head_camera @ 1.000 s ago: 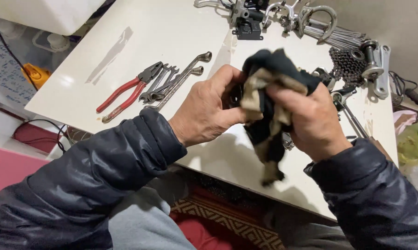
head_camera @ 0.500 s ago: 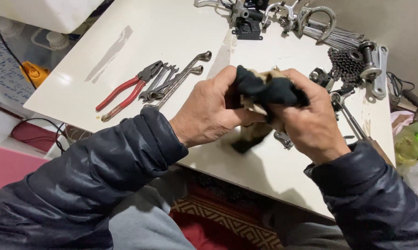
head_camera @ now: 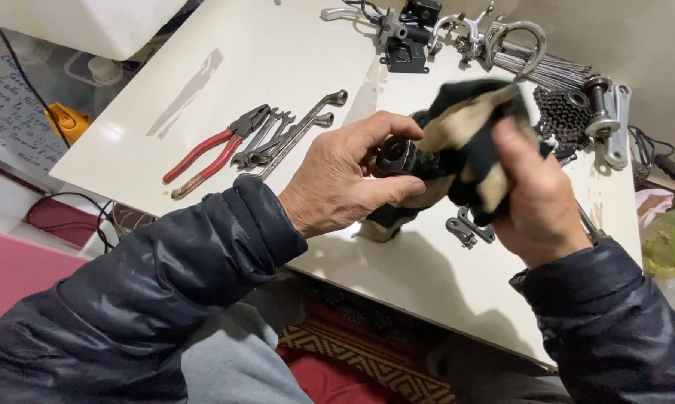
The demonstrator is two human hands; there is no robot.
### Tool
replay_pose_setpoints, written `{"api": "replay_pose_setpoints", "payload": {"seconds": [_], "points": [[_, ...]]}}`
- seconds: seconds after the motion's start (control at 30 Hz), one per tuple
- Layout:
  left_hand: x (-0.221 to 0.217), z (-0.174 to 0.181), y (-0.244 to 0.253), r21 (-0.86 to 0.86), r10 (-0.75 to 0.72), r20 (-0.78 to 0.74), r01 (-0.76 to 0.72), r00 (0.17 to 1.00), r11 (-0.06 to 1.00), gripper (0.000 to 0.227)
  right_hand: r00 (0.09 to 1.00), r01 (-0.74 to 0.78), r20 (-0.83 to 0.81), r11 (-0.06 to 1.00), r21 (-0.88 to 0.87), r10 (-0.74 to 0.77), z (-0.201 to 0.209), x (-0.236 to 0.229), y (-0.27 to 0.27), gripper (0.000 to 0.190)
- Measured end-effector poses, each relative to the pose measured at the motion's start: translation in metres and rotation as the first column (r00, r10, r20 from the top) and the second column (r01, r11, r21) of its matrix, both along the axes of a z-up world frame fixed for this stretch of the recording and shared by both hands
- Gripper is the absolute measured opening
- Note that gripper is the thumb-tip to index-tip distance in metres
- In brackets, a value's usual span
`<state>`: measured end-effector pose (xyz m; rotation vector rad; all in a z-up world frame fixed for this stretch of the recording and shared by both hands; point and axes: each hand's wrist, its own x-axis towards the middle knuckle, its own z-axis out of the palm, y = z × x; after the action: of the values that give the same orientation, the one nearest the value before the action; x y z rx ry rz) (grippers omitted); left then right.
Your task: The person assembles a small black mechanical component by hand, inserting a metal pin and a spring into a cylindrical housing. They wipe the part with a cloth and continue to adjust the internal components on a white workbench.
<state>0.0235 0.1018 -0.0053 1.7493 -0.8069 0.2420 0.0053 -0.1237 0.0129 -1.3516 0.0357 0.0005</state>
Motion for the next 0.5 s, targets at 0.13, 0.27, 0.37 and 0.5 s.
{"api": "replay_pose_setpoints", "payload": {"seconds": [0.13, 0.27, 0.37, 0.5], "points": [[0.007, -0.013, -0.003, -0.008, 0.055, 0.135, -0.055, 0.989, 0.998, 0.052, 0.972, -0.08, 0.129, 0.792, -0.605, 0.197, 0.009, -0.014, 0.005, 0.025], [0.003, -0.014, -0.006, 0.029, 0.079, 0.191, -0.086, 0.978, 0.996, 0.056, 0.976, -0.101, 0.123, 0.874, -0.476, 0.179, 0.023, -0.021, 0.024, 0.017], [0.0, -0.012, -0.006, 0.077, 0.085, 0.297, -0.113, 0.951, 0.991, 0.054, 0.981, -0.077, 0.117, 0.869, -0.49, 0.152, 0.019, -0.017, 0.023, 0.031], [-0.004, -0.007, -0.006, 0.088, 0.071, 0.326, -0.105, 0.943, 0.991, 0.048, 0.995, -0.092, -0.033, 0.996, 0.014, 0.092, -0.006, -0.004, 0.004, 0.036]]}}
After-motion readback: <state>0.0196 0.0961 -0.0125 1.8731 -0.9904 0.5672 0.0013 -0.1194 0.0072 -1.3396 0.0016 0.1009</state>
